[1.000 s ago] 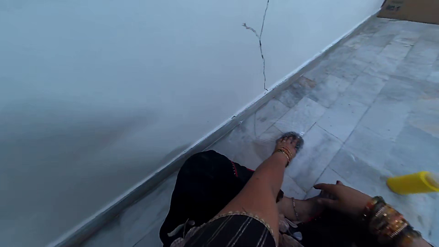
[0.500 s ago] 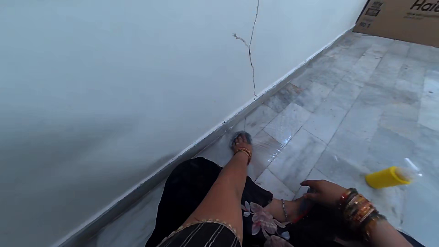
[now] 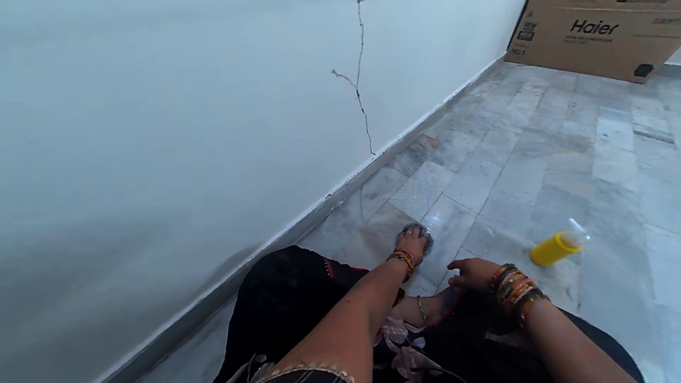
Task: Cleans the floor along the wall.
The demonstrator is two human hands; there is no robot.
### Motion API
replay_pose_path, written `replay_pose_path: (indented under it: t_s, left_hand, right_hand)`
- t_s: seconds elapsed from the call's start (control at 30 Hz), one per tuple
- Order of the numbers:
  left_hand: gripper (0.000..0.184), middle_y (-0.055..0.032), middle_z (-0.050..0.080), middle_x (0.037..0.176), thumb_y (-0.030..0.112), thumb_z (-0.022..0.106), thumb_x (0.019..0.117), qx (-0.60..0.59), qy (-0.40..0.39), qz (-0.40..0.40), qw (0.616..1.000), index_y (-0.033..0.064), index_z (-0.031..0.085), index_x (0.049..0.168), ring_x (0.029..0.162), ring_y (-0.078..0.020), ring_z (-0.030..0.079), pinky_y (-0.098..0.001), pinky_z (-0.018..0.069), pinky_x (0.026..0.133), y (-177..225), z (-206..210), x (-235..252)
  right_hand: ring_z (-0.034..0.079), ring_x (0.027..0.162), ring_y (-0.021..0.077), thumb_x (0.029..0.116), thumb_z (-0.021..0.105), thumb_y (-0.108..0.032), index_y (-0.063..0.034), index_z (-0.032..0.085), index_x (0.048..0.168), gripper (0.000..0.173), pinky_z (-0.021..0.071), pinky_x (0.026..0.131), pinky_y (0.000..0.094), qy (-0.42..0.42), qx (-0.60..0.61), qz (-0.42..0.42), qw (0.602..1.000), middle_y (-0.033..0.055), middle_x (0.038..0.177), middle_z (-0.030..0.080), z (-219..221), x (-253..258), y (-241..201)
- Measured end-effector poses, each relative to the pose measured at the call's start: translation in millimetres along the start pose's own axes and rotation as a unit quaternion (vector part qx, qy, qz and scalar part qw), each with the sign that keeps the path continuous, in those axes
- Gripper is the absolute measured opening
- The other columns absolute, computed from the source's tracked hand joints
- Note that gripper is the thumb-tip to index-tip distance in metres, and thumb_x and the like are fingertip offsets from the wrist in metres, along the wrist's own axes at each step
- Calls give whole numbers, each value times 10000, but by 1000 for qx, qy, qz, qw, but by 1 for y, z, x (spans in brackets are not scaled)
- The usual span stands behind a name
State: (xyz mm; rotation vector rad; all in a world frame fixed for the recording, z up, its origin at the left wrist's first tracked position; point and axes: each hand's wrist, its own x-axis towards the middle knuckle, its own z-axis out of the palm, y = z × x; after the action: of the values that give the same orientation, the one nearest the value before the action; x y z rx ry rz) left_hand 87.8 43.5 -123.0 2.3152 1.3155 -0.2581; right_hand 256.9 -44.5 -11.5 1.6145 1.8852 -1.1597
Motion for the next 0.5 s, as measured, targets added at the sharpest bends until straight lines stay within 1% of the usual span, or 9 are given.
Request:
replay_pose_path:
  t_s: [0.03, 0.07, 0.1, 0.2, 0.27, 0.3, 0.37, 0.47, 0.5]
  left_hand:
    - [399, -191, 395, 1606, 141, 583, 998, 13, 18, -4, 1000, 85, 625, 1391, 1503, -398, 340, -613, 313, 1191, -1, 1, -5]
    - [361, -173, 404, 1605, 137, 562, 1004, 23, 33, -9, 999, 65, 652, 1346, 1514, -378, 330, -600, 296, 1206, -1, 2, -7]
    - [351, -154, 381, 1628, 144, 533, 1019, 26, 41, -17, 999, 55, 657, 1335, 1534, -361, 301, -591, 271, 1222, -2, 3, -9]
    - [407, -116, 253, 1703, 219, 422, 1079, 2, 57, -48, 997, 35, 612, 1389, 1591, -323, 173, -560, 145, 1274, -3, 8, -8]
    - [473, -129, 261, 1701, 285, 360, 1112, -23, 56, -65, 996, 26, 537, 1465, 1596, -305, 170, -549, 105, 1282, -3, 12, -5]
    - [496, -144, 289, 1688, 307, 353, 1114, -38, 57, -71, 995, 24, 501, 1494, 1592, -302, 188, -547, 95, 1283, -2, 14, -5]
    - [519, -147, 346, 1663, 321, 387, 1105, -61, 69, -76, 993, 34, 447, 1534, 1585, -288, 223, -523, 85, 1291, -2, 18, -4]
    - [555, -155, 446, 1598, 304, 550, 1043, -79, 127, -84, 985, 48, 453, 1526, 1573, -325, 241, -520, 109, 1289, -6, 20, -4]
    - [599, -180, 435, 1597, 304, 595, 1019, -83, 144, -87, 982, 44, 439, 1535, 1567, -346, 247, -519, 119, 1289, -7, 19, -3]
  right_hand:
    - [598, 1282, 413, 1075, 543, -428, -54, 483, 1532, 594, 406, 1114, 590, 4, 4, -2, 1000, 261, 1356, 637, 0, 0, -1]
    - [601, 1274, 416, 1075, 546, -421, -48, 491, 1524, 586, 408, 1110, 594, 7, 8, -5, 1000, 266, 1348, 638, 0, 0, -1]
    - [604, 1268, 416, 1076, 547, -413, -45, 498, 1519, 578, 408, 1108, 597, 8, 9, -8, 1000, 268, 1342, 640, 0, 0, -2]
    - [604, 1272, 408, 1077, 546, -415, -47, 495, 1521, 580, 406, 1114, 594, 5, 13, -7, 1000, 261, 1342, 643, 0, 0, 1]
    - [617, 1248, 403, 1076, 544, -421, -45, 494, 1522, 585, 419, 1099, 591, 9, 12, -14, 1000, 258, 1316, 655, 1, 1, 5]
    - [618, 1245, 399, 1078, 540, -422, -45, 493, 1523, 585, 420, 1098, 589, 10, 14, -17, 1000, 254, 1312, 658, 1, 2, 7]
    - [622, 1247, 381, 1076, 546, -418, -54, 494, 1525, 580, 423, 1100, 576, 14, 22, -18, 1000, 236, 1319, 661, -1, 3, 7]
    - [624, 1245, 369, 1073, 561, -400, -58, 494, 1523, 570, 428, 1101, 561, 18, 40, -12, 999, 222, 1329, 658, -4, 2, 5]
    - [620, 1254, 370, 1072, 562, -404, -60, 489, 1529, 576, 424, 1107, 561, 17, 40, -12, 999, 223, 1341, 653, -6, 2, 5]
